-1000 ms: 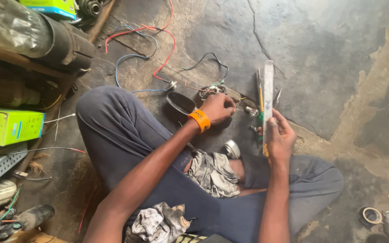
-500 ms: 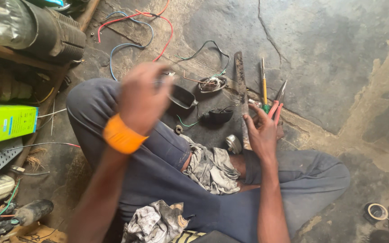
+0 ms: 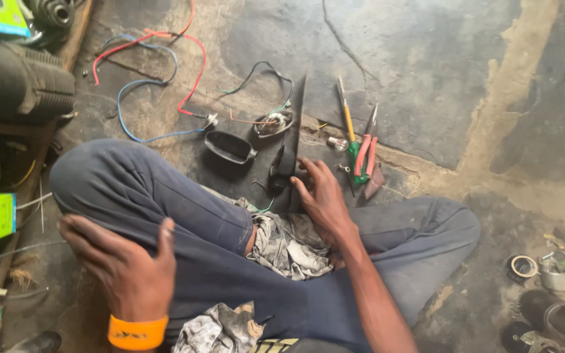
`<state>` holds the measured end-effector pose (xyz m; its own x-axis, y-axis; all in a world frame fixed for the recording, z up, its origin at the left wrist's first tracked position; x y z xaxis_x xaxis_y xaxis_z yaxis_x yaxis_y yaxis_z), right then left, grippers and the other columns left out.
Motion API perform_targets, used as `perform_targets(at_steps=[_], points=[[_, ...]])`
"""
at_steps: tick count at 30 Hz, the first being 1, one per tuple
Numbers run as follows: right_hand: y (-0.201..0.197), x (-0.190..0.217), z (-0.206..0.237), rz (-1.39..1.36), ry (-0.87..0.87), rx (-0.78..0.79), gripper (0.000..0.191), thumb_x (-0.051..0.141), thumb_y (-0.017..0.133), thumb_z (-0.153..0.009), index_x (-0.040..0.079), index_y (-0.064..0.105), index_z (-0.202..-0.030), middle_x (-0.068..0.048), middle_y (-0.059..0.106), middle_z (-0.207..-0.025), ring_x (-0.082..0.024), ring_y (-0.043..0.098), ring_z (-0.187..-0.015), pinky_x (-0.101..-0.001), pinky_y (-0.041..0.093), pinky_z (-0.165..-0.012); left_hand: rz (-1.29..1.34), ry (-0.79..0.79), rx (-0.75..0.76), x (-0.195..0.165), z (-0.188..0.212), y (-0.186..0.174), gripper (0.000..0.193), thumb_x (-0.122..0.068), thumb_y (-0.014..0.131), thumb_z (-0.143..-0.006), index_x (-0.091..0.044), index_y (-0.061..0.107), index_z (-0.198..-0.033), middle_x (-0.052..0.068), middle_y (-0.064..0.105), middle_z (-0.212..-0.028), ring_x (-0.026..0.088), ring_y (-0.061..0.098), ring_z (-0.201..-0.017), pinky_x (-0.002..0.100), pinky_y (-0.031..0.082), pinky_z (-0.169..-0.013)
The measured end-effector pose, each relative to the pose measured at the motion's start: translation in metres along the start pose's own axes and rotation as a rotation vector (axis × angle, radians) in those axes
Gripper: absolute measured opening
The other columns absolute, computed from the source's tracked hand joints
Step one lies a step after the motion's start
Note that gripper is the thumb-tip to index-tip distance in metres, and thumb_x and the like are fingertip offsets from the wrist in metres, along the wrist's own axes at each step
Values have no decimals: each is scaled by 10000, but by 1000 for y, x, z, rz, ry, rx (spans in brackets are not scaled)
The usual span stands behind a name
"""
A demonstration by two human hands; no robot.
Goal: The person sits on the floor and uses a metal file to scrape and clean the contacts of a small cylindrical component. They then use pliers to adjust the component and handle several wires and a small black plastic housing.
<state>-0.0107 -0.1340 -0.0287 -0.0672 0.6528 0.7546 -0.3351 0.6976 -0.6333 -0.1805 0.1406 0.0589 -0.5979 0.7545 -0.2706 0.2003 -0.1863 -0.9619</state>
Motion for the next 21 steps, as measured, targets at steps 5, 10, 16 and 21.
perform_targets(at_steps=[5, 10, 16, 21], points=[[-68, -20, 37, -196, 243, -332, 325, 185, 703, -928, 73, 698, -1233, -91, 727, -1109, -238, 725, -1007, -344, 571, -890, -68, -53, 43, -1, 2, 1, 1321, -628, 756, -860, 139, -19, -1605, 464, 82, -1629, 591, 169, -1556, 642, 233, -1260], [-143, -53, 100, 470, 151, -515, 322, 217, 728, -964, 60, 705, -1244, -135, 692, -1263, -312, 635, -1219, -446, 480, -1069, -38, -44, -69, -11, -42, -3, 1288, -624, 805, -902, 103, 42, -1642, 428, 162, -1617, 590, 261, -1500, 649, 293, -1217], [-159, -102, 118, 566, 459, -422, 715, 497, 557, -1053, 15, 415, -1562, -312, 361, -1570, -503, 289, -1443, -600, 275, -1118, 226, -103, -90, -29, -106, -32, 845, -473, 753, -941, -10, 352, -1523, 264, 538, -1380, 458, 495, -1310, 588, 386, -1104], [-162, -106, 89, 639, 397, -541, 683, 447, 579, -1083, -12, 423, -1565, -304, 406, -1547, -478, 350, -1426, -616, 288, -1129, -42, 371, -224, -63, -102, -53, 494, -374, 808, -977, -54, 646, -1317, 203, 674, -1264, 412, 599, -1242, 571, 432, -1091]])
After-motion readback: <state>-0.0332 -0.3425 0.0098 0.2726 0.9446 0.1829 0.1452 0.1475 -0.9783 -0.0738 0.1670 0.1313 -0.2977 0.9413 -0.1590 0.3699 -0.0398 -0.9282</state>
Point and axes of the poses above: each hand's wrist, its own z-axis away from the middle knuckle, its own y-axis out of the palm, x = y × z, the point moved 1 cm from there along -z, towards the middle knuckle
